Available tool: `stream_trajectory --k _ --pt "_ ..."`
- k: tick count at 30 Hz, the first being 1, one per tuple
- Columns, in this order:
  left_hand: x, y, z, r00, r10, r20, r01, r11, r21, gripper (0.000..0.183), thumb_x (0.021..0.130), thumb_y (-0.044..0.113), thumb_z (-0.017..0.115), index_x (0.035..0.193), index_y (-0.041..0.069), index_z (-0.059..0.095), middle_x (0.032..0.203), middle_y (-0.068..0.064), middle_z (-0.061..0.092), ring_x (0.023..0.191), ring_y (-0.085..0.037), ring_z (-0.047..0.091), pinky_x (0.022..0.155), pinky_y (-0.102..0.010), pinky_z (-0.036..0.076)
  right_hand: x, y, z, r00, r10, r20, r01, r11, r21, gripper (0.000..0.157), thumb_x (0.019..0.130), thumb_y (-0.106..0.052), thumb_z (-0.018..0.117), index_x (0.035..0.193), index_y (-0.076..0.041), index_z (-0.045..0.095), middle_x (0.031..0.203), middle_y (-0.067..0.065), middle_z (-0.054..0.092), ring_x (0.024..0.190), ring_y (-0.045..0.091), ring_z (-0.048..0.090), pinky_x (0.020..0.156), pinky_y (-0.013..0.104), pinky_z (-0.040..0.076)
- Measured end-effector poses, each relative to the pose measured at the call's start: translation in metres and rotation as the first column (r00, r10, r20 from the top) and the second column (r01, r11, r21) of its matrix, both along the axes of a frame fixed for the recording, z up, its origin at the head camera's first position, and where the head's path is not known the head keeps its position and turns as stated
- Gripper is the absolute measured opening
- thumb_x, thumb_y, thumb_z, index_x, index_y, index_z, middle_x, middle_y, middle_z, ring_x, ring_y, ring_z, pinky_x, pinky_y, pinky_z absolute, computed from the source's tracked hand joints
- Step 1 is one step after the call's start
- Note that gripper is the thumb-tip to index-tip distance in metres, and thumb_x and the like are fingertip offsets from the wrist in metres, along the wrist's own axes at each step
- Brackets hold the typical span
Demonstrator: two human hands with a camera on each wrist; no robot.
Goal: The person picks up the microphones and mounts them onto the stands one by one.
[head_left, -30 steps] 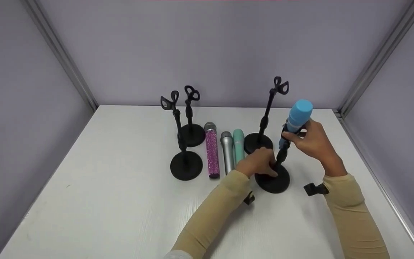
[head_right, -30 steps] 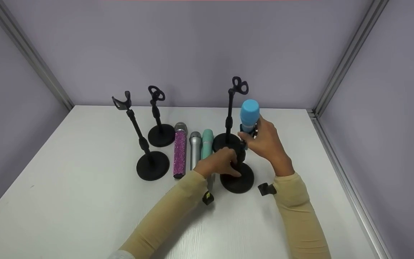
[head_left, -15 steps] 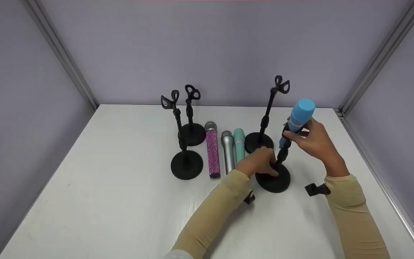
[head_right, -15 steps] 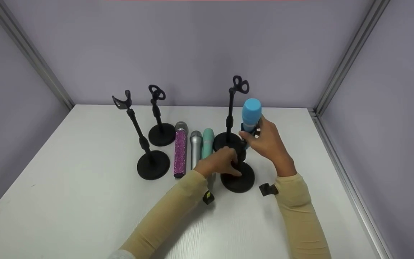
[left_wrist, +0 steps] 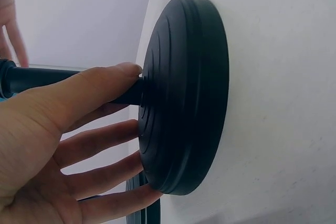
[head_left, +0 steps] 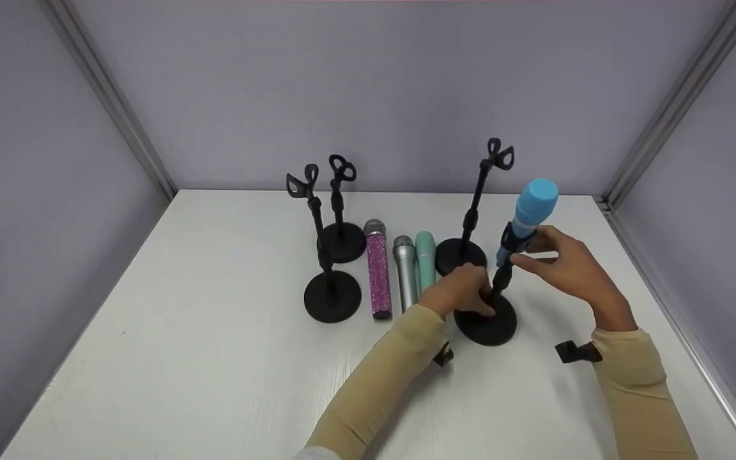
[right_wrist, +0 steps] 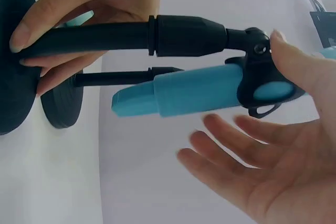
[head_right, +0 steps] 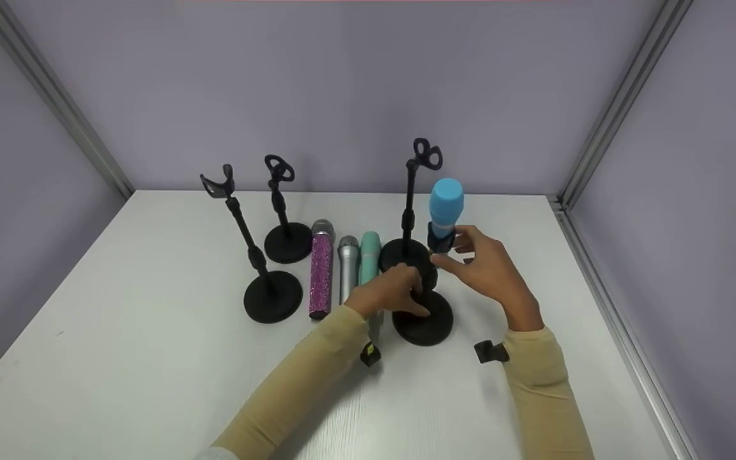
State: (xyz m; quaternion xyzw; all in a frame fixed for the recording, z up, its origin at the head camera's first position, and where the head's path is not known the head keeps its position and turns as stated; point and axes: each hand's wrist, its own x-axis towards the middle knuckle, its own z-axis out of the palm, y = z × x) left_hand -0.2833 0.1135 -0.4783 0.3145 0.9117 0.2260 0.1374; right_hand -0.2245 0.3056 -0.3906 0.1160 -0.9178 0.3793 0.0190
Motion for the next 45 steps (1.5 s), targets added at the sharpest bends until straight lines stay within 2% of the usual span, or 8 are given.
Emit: stream_trajectory --k 5,8,13,17,24,33,39,45 --pt "-0.001 -0.001 0.001 1.000 0.010 -0.004 -0.010 1.000 -0.008 0.021 0.084 0.030 0.087 0.096 0.014 0.079 0.082 0.006 0.074 0.070 -0.005 0.060 0.065 -0.017 0.051 0.005 0.002 -0.007 0.997 -0.026 0.071 0.019 0.995 0.098 0.064 0.095 -0.048 0.071 0.135 0.002 0.058 0.124 0.023 0.070 0.115 0.040 0.067 0.097 0.060 0.052" --pt "-0.001 -0.002 0.000 1.000 -0.008 -0.011 0.008 1.000 0.002 0.019 0.085 0.029 0.087 0.094 0.014 0.080 0.080 0.007 0.074 0.067 -0.005 0.059 0.063 -0.016 0.050 0.007 -0.001 -0.015 0.998 -0.030 0.054 0.024 0.993 0.113 0.058 0.093 -0.047 0.074 0.124 0.001 0.066 0.114 0.019 0.074 0.107 0.036 0.070 0.093 0.053 0.055" --pt "0.001 -0.002 -0.001 1.000 -0.010 -0.014 0.011 1.000 0.016 0.018 0.085 0.029 0.086 0.092 0.014 0.080 0.077 0.008 0.072 0.067 -0.005 0.059 0.061 -0.016 0.049 0.010 -0.011 -0.025 0.999 -0.003 -0.038 0.006 0.998 0.064 0.038 0.090 -0.039 0.080 0.110 -0.007 0.076 0.105 0.011 0.078 0.098 0.030 0.074 0.085 0.033 0.057" --pt "0.003 -0.001 -0.001 1.000 0.027 0.005 -0.027 0.999 0.016 0.020 0.084 0.030 0.087 0.094 0.015 0.078 0.083 0.008 0.069 0.078 -0.007 0.059 0.069 -0.018 0.052 0.014 -0.020 -0.030 0.993 -0.054 -0.108 0.057 0.998 0.025 0.035 0.088 -0.036 0.083 0.106 -0.006 0.079 0.100 0.011 0.080 0.092 0.029 0.077 0.077 0.023 0.056" --pt "0.004 -0.002 0.000 1.000 0.025 0.007 -0.025 1.000 -0.002 0.022 0.084 0.032 0.087 0.095 0.016 0.076 0.090 0.007 0.067 0.088 -0.009 0.055 0.077 -0.022 0.051 0.016 -0.032 -0.045 0.941 -0.177 -0.290 0.168 0.984 -0.054 0.024 0.082 -0.019 0.088 0.096 -0.001 0.080 0.087 0.012 0.080 0.079 0.005 0.073 0.070 0.006 0.049" --pt "0.001 -0.003 -0.003 1.000 0.014 -0.002 -0.014 1.000 0.002 0.019 0.085 0.030 0.086 0.092 0.016 0.077 0.084 0.006 0.066 0.082 -0.010 0.057 0.072 -0.021 0.049 0.018 -0.041 -0.049 0.897 -0.149 -0.416 0.125 0.989 -0.084 0.019 0.081 -0.003 0.085 0.096 0.006 0.079 0.084 0.018 0.079 0.078 0.037 0.077 0.072 -0.001 0.046" --pt "0.000 -0.004 -0.005 0.999 -0.039 -0.029 0.040 0.998 0.038 0.017 0.085 0.027 0.086 0.090 0.013 0.078 0.077 0.006 0.069 0.070 -0.007 0.056 0.062 -0.017 0.047 0.018 -0.041 -0.050 0.905 -0.166 -0.391 0.126 0.984 -0.125 0.019 0.082 -0.002 0.085 0.098 0.006 0.080 0.086 0.018 0.080 0.080 0.025 0.078 0.072 0.002 0.050" --pt "0.000 -0.004 -0.006 0.998 -0.051 -0.047 0.053 0.998 0.041 0.016 0.085 0.027 0.086 0.090 0.013 0.079 0.077 0.007 0.071 0.070 -0.006 0.056 0.062 -0.016 0.047 0.018 -0.035 -0.047 0.958 -0.111 -0.264 0.066 0.983 -0.172 0.019 0.086 -0.003 0.081 0.103 0.004 0.079 0.096 0.020 0.079 0.088 0.017 0.078 0.076 0.005 0.052"
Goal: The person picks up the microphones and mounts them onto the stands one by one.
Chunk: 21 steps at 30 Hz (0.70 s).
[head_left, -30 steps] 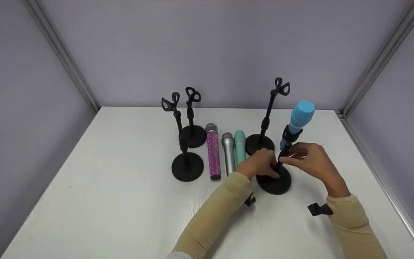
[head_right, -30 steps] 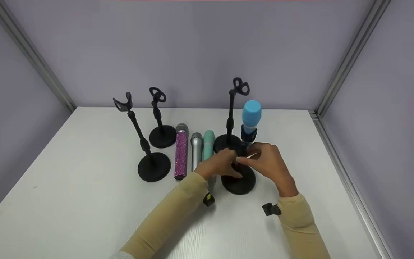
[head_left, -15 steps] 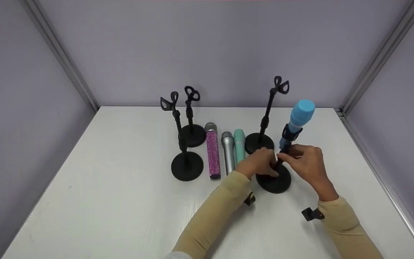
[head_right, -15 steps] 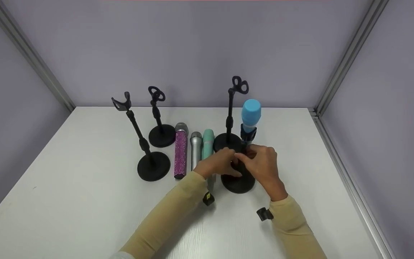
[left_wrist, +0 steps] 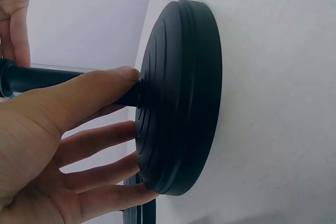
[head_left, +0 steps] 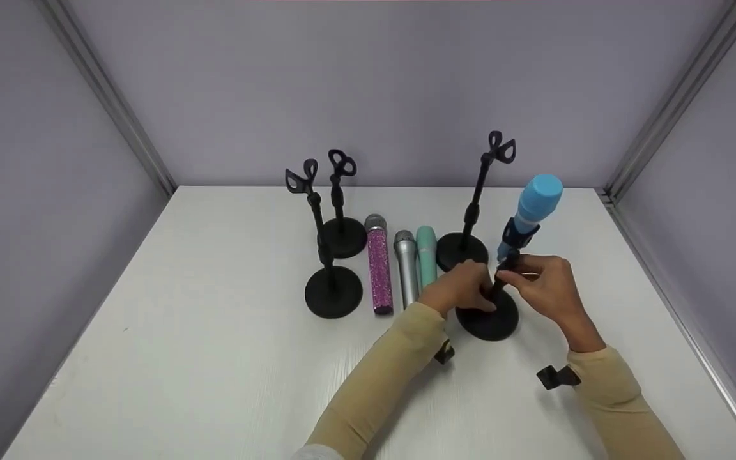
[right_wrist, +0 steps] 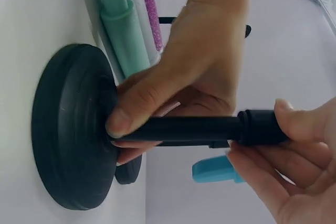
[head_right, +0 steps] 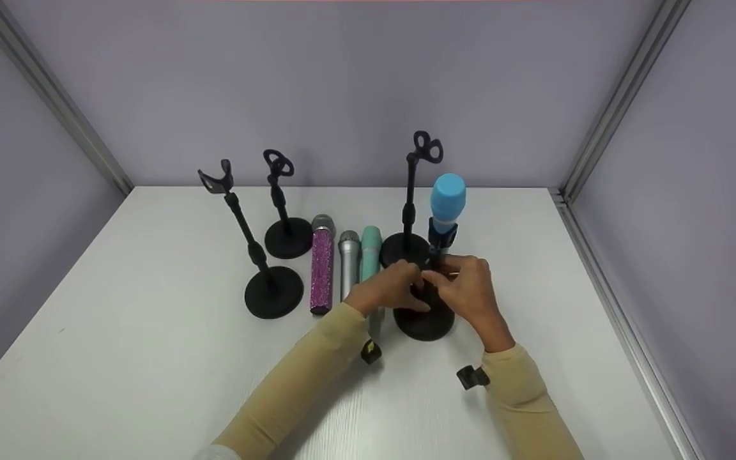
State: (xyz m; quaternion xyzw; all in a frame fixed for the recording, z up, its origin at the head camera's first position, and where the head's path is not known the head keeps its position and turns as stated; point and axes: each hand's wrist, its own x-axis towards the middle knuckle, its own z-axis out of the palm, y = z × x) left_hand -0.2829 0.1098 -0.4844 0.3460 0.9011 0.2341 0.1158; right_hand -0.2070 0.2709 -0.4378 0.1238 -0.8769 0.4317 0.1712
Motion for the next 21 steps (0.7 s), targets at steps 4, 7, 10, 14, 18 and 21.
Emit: stream_trajectory --k 4,7,10,14,18,21 --pt "0.001 0.000 0.001 1.000 0.011 0.014 -0.011 1.000 -0.014 0.017 0.085 0.028 0.086 0.089 0.013 0.079 0.077 0.007 0.070 0.072 -0.007 0.057 0.063 -0.017 0.047 -0.002 0.005 0.003 0.989 0.064 0.134 -0.064 0.998 -0.006 0.019 0.092 -0.004 0.075 0.110 0.002 0.077 0.107 0.019 0.078 0.094 0.005 0.074 0.083 0.008 0.053" --pt "0.001 0.000 0.001 1.000 0.008 0.012 -0.007 1.000 -0.022 0.017 0.086 0.029 0.086 0.089 0.014 0.078 0.075 0.007 0.069 0.071 -0.006 0.057 0.062 -0.017 0.047 -0.004 0.009 0.003 0.972 0.116 0.204 -0.115 0.993 -0.019 0.021 0.096 -0.004 0.070 0.115 0.001 0.074 0.114 0.019 0.076 0.098 -0.006 0.068 0.089 0.011 0.053" --pt "0.001 0.001 0.002 1.000 0.003 0.006 -0.003 1.000 -0.022 0.018 0.086 0.029 0.086 0.088 0.013 0.078 0.075 0.007 0.069 0.071 -0.007 0.057 0.062 -0.017 0.047 -0.007 0.013 0.002 0.958 0.173 0.231 -0.164 0.985 -0.056 0.022 0.098 -0.004 0.067 0.119 0.003 0.071 0.119 0.022 0.074 0.102 -0.009 0.066 0.092 0.011 0.052" --pt "0.002 0.001 0.003 1.000 0.011 0.006 -0.011 0.999 -0.030 0.018 0.086 0.029 0.086 0.090 0.013 0.078 0.079 0.006 0.069 0.077 -0.008 0.057 0.066 -0.018 0.048 -0.007 0.015 0.001 0.954 0.178 0.243 -0.162 0.983 -0.085 0.027 0.099 -0.013 0.069 0.122 0.001 0.071 0.122 0.021 0.073 0.104 -0.008 0.066 0.092 0.010 0.051" --pt "0.003 0.001 0.003 0.999 0.032 0.014 -0.032 0.999 -0.043 0.019 0.085 0.030 0.086 0.093 0.014 0.078 0.083 0.007 0.069 0.080 -0.008 0.058 0.070 -0.019 0.050 -0.006 0.011 0.001 0.974 0.065 0.218 -0.063 0.998 -0.016 0.035 0.095 -0.030 0.076 0.118 -0.005 0.075 0.115 0.014 0.077 0.099 -0.011 0.065 0.086 0.011 0.053" --pt "0.003 0.001 0.003 0.999 0.036 0.005 -0.036 0.998 -0.043 0.019 0.086 0.030 0.086 0.092 0.014 0.078 0.084 0.006 0.068 0.082 -0.008 0.056 0.071 -0.020 0.049 -0.006 0.008 0.002 0.989 -0.040 0.141 0.034 0.999 0.042 0.034 0.088 -0.034 0.083 0.108 -0.006 0.078 0.101 0.011 0.080 0.089 -0.013 0.065 0.080 0.011 0.052"
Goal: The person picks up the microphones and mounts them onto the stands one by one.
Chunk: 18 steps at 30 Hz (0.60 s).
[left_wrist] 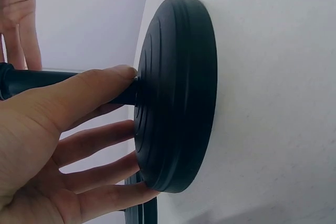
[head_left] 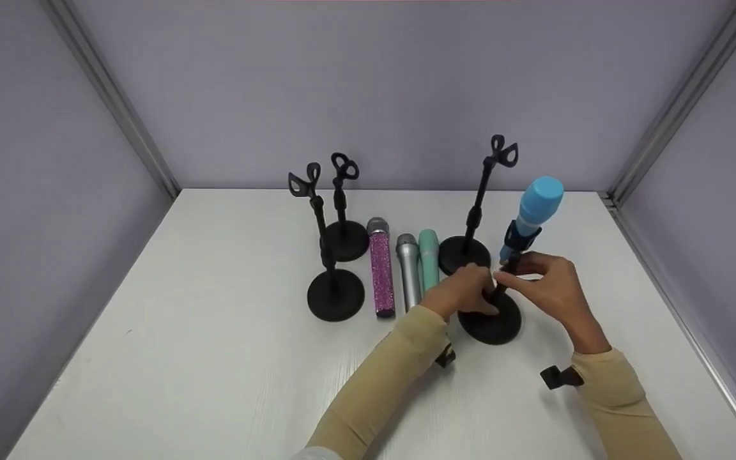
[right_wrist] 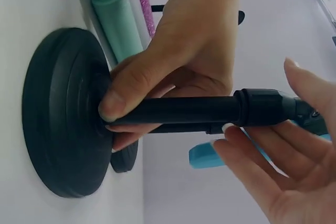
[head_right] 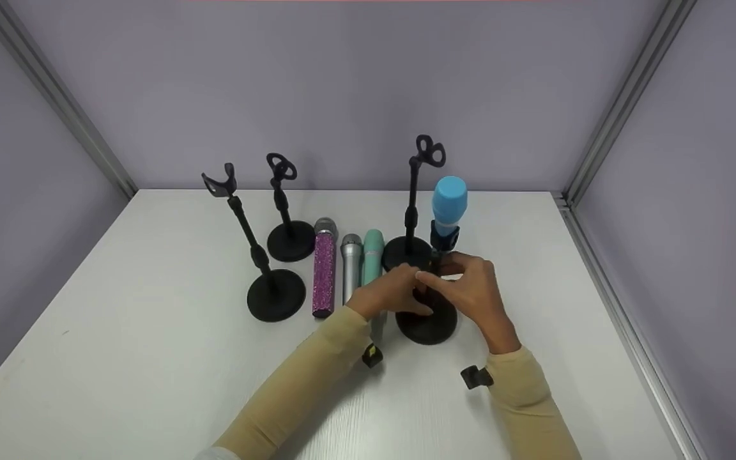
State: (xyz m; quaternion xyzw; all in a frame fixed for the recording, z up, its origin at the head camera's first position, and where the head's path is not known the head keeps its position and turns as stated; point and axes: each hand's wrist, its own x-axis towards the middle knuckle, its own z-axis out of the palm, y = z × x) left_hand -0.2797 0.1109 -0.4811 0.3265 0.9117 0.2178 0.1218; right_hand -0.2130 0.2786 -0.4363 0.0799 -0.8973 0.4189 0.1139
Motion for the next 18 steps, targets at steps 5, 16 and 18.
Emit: stream_trajectory --k 5,16,18 --pt "0.0005 -0.0016 0.0004 1.000 -0.022 -0.006 0.023 1.000 0.007 0.018 0.087 0.031 0.085 0.090 0.014 0.078 0.083 0.006 0.067 0.084 -0.009 0.053 0.072 -0.021 0.046 -0.0008 -0.0018 -0.0005 0.994 -0.035 -0.105 0.037 0.999 0.017 0.025 0.084 -0.025 0.087 0.095 -0.004 0.080 0.087 0.011 0.080 0.079 -0.014 0.064 0.074 0.007 0.050" --pt "-0.0004 -0.0022 0.0013 1.000 -0.003 0.005 0.003 1.000 0.022 0.021 0.084 0.030 0.087 0.094 0.014 0.079 0.085 0.005 0.068 0.087 -0.009 0.053 0.075 -0.021 0.047 -0.0015 0.0024 0.0061 0.984 0.159 0.081 -0.155 0.987 -0.049 0.023 0.097 -0.010 0.071 0.117 0.001 0.074 0.114 0.018 0.077 0.096 -0.008 0.067 0.087 0.012 0.055" --pt "-0.0002 -0.0017 0.0014 1.000 -0.002 0.005 0.002 1.000 0.025 0.021 0.083 0.029 0.088 0.094 0.014 0.079 0.085 0.006 0.070 0.086 -0.008 0.054 0.074 -0.020 0.048 -0.0014 0.0030 0.0073 0.980 0.177 0.096 -0.173 0.984 -0.047 0.023 0.098 -0.009 0.069 0.119 0.001 0.073 0.117 0.018 0.076 0.099 -0.008 0.066 0.089 0.014 0.055"
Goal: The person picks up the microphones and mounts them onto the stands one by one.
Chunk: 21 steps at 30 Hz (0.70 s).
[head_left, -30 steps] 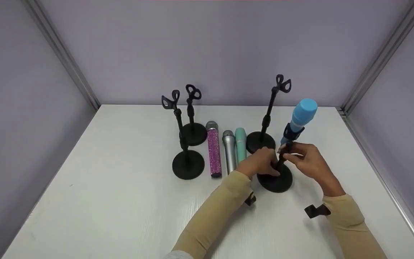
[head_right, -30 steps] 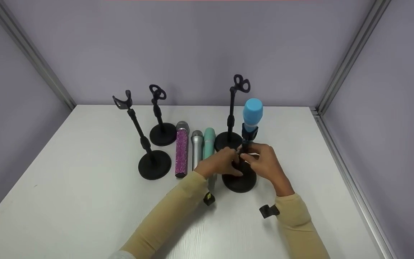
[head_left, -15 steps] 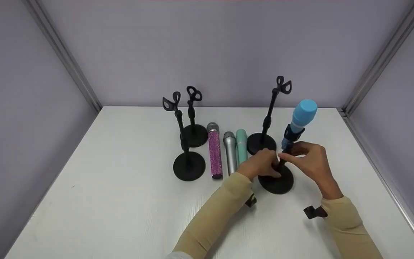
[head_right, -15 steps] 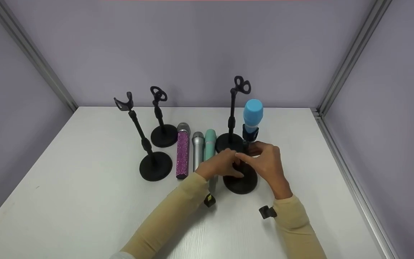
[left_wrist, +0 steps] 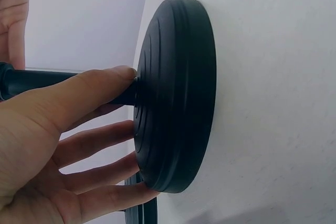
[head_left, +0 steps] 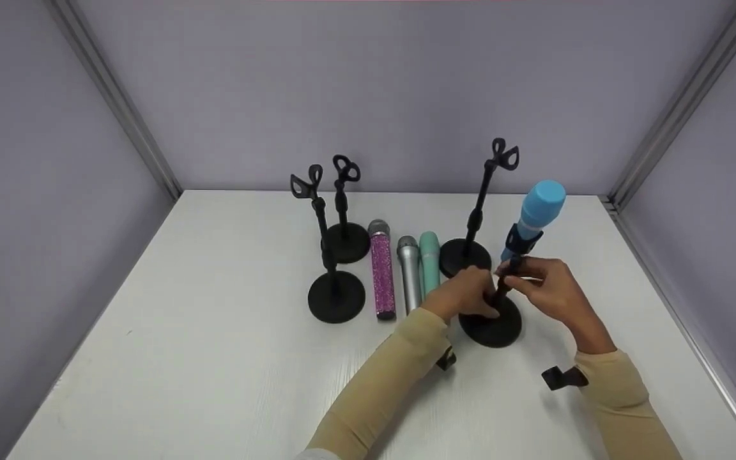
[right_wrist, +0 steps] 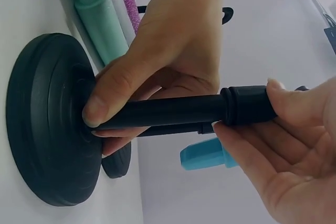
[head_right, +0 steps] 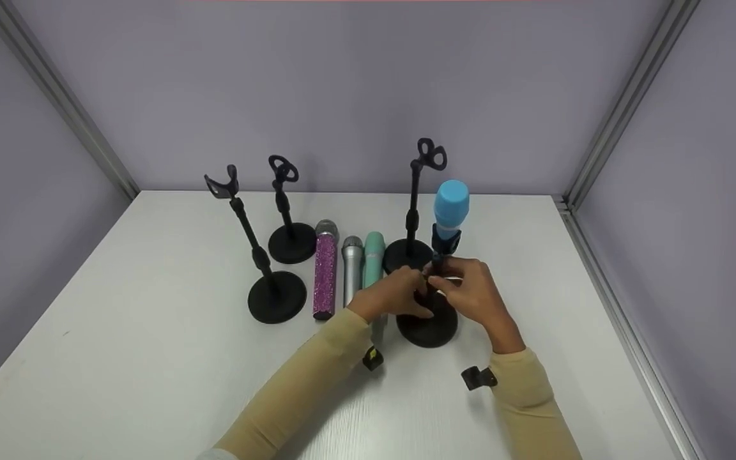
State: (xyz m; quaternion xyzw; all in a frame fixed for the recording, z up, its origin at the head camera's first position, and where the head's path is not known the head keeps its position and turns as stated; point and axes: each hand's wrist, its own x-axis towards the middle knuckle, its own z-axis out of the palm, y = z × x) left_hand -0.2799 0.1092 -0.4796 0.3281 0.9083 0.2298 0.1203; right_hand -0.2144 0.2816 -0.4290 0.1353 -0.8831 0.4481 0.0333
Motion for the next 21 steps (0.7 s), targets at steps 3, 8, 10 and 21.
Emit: stream_trajectory --k 3,8,10,21 --pt "0.001 0.000 0.000 1.000 -0.004 -0.006 0.004 1.000 0.010 0.021 0.084 0.028 0.088 0.096 0.013 0.080 0.087 0.006 0.073 0.082 -0.006 0.059 0.071 -0.017 0.050 0.000 0.001 0.000 1.000 0.023 0.000 -0.023 1.000 0.018 0.023 0.099 -0.008 0.068 0.120 0.000 0.072 0.119 0.018 0.075 0.102 -0.008 0.066 0.092 0.014 0.054" --pt "0.002 -0.001 0.000 1.000 0.003 -0.009 -0.003 1.000 -0.001 0.023 0.085 0.029 0.086 0.099 0.014 0.079 0.091 0.006 0.073 0.083 -0.005 0.059 0.074 -0.018 0.051 0.000 0.002 0.000 0.999 0.030 -0.019 -0.030 0.999 0.016 0.028 0.098 -0.011 0.071 0.123 0.000 0.071 0.120 0.018 0.075 0.102 -0.009 0.065 0.091 0.011 0.053" --pt "0.002 0.000 -0.001 1.000 0.011 -0.009 -0.011 1.000 -0.013 0.023 0.085 0.030 0.086 0.098 0.014 0.078 0.091 0.006 0.070 0.087 -0.007 0.056 0.076 -0.021 0.050 0.001 0.001 0.000 0.999 0.015 -0.028 -0.015 1.000 -0.003 0.032 0.096 -0.015 0.074 0.124 0.000 0.071 0.120 0.018 0.075 0.102 -0.009 0.065 0.089 0.010 0.053" --pt "0.001 0.000 -0.002 1.000 0.008 0.003 -0.008 1.000 0.009 0.019 0.085 0.030 0.086 0.090 0.013 0.078 0.081 0.005 0.065 0.079 -0.009 0.052 0.070 -0.021 0.046 0.005 -0.001 -0.011 0.977 -0.133 -0.170 0.128 0.991 -0.036 0.026 0.087 -0.015 0.083 0.105 0.001 0.075 0.097 0.017 0.077 0.087 -0.009 0.067 0.078 0.008 0.054"
